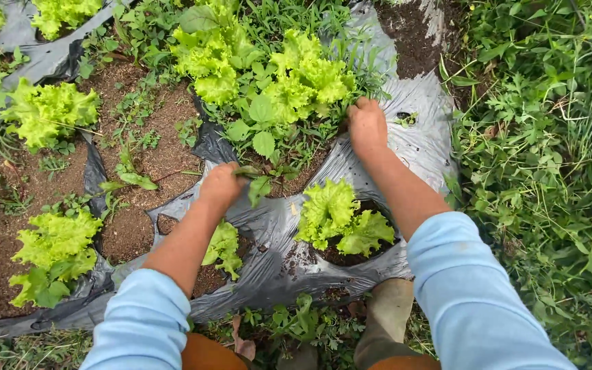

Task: The person kneels in a garden and removes weeds by hand from around lettuce plants growing through black plastic mulch. They pull the weeds from the soil and the edges of the plastic, gathering them in their hands and discarding them to the side.

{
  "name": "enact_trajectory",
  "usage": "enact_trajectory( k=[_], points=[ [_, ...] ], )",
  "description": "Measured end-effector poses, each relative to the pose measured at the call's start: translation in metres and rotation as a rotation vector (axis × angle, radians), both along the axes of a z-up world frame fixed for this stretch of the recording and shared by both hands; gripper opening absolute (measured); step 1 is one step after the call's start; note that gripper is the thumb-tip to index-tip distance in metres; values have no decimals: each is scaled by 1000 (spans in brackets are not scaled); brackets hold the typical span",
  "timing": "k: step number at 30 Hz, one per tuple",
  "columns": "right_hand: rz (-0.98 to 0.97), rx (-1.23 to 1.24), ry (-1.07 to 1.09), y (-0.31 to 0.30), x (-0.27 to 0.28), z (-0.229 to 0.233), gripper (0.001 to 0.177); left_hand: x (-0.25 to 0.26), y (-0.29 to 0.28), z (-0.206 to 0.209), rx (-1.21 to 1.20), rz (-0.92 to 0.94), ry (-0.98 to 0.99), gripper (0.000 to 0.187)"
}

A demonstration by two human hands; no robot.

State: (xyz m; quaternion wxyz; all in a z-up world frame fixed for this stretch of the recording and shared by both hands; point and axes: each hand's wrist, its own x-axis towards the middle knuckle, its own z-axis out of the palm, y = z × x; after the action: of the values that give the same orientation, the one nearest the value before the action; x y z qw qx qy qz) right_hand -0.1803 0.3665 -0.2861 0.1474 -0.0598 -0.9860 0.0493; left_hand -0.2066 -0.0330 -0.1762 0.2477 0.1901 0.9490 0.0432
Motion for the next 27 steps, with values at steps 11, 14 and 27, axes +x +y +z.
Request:
enact_trajectory(
  k=[11,14,27],
  points=[
    [1,-346,-153,9,-4,40,8,-37,39,45,288,205,31,22],
    [78,-304,17,-13,0,32,6,6,140,147,441,155,-56,25],
    [101,-481,-159,0,8,73,30,59,210,38,319,322,-62,51]
  ],
)
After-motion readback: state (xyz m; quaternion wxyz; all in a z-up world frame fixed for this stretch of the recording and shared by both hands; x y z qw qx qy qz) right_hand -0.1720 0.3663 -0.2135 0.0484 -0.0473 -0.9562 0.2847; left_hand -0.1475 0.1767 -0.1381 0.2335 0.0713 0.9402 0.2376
